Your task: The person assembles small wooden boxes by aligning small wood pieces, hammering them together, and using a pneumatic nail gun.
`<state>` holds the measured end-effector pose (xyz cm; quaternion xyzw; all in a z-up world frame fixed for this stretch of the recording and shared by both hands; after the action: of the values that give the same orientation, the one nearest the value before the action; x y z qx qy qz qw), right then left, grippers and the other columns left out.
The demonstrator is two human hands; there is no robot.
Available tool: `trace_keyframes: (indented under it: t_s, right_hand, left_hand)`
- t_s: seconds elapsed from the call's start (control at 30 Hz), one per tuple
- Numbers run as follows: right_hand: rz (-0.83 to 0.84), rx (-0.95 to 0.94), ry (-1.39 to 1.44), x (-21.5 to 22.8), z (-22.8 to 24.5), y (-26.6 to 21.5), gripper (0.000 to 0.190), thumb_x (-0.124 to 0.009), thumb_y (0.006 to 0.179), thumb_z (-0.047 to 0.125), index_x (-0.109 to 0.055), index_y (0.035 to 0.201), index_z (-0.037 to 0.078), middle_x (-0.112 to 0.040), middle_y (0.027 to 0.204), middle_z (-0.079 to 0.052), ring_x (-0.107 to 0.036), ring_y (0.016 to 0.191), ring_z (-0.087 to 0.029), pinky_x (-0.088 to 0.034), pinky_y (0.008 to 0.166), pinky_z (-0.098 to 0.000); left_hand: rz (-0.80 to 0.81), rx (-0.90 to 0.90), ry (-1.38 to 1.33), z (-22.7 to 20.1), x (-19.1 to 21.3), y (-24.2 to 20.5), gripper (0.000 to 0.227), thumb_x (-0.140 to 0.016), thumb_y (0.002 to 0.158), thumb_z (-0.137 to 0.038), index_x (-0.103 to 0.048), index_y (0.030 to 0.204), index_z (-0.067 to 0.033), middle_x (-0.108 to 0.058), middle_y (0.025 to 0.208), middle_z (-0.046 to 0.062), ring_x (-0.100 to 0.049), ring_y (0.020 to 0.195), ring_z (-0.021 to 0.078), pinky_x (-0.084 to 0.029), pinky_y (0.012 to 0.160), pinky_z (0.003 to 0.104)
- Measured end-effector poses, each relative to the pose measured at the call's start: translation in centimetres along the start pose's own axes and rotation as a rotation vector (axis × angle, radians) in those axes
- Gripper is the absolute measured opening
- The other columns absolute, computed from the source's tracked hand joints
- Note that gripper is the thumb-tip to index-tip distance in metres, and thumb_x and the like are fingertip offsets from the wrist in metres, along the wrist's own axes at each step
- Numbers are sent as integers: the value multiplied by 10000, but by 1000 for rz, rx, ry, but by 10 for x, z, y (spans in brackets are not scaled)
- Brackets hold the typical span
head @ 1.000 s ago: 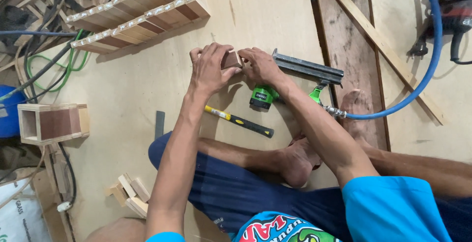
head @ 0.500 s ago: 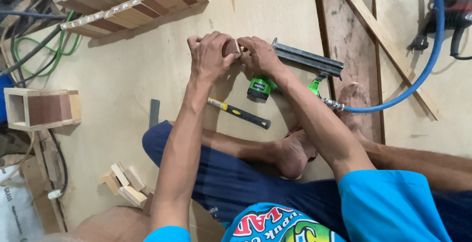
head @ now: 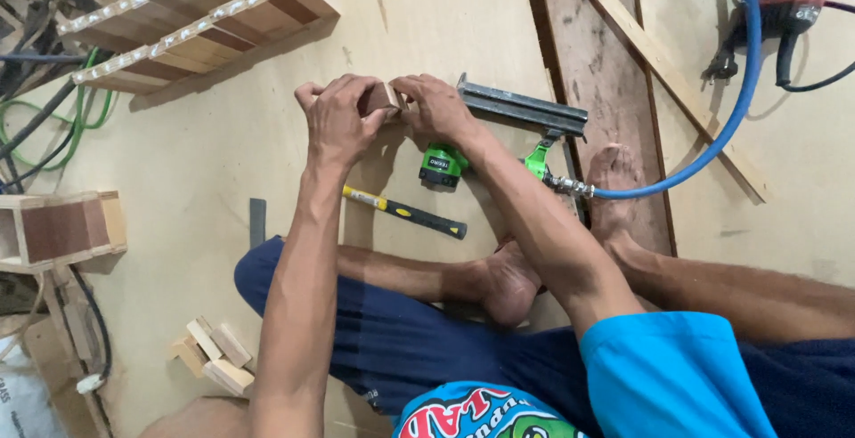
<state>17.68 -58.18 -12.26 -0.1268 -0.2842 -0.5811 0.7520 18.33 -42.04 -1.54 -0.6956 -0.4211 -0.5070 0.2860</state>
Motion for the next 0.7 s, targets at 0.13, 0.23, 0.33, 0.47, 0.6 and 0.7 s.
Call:
trace_keyframes:
  t_s: [0.13, 0.23, 0.33, 0.47, 0.6, 0.7]
  right_hand:
    - [2, -44, 20, -1, 1, 0, 335, -746, 867, 182, -665, 1192, 194, -715, 1050, -28, -711, 976, -247, -580, 906, -438]
    - [22, -63, 32, -1, -1, -1, 355, -717, 869, 213, -641, 1216, 218, -696, 1063, -23, -694, 1021, -257, -590, 905, -466]
    - [54, -97, 0, 2, 4, -3, 354, -713, 887, 246, -642, 1233, 226, -695, 1082, -11, -680, 1042, -259, -594, 904, -458]
    - [53, -116, 24, 2, 2, -1, 361, -706, 880, 239, -641, 1236, 237, -695, 1065, -16, -677, 1052, -277, -597, 899, -491]
    - [93, -122, 26, -2, -2, -1, 369, -694, 890, 229, -641, 1255, 236, -689, 1081, -4, -666, 1053, -251, -602, 882, -451]
    - [93, -108, 19, 3, 3, 0, 381, -680, 883, 207, -640, 1261, 225, -686, 1067, -14, -663, 1048, -254, -606, 868, -444]
  left_hand:
    - [-5, 28, -28, 4, -3, -2, 439, -871, 859, -265, -712, 1266, -232, -730, 1157, -32, -696, 1115, 177, -291, 1061, 488]
    - [-3, 56, -31, -1, 0, -2, 444, -878, 850, -245, -716, 1262, -238, -734, 1156, -43, -694, 1117, 166, -283, 1071, 485]
    - [-23, 46, -55, -5, 3, -4, 443, -890, 834, -248, -723, 1243, -226, -743, 1155, -27, -704, 1102, 184, -302, 1042, 484]
    - [-21, 25, -54, -3, 3, -1, 453, -895, 832, -273, -716, 1248, -254, -738, 1166, -56, -698, 1108, 150, -300, 1036, 464]
    - [-22, -1, -43, -6, 4, 0, 453, -886, 842, -277, -720, 1261, -230, -737, 1189, -41, -693, 1118, 160, -300, 1035, 471]
    - [-11, 12, -41, -9, 6, 1, 446, -880, 854, -255, -726, 1270, -210, -740, 1191, -22, -693, 1117, 169, -289, 1047, 485]
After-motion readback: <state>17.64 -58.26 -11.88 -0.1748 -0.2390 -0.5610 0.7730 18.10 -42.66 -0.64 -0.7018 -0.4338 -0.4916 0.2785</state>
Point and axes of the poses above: each hand's wrist, its own y-axis towards the middle knuckle, its own x-axis out of the back of the hand, z = x × y, the point moved 4 cm from there along y, towards the middle knuckle
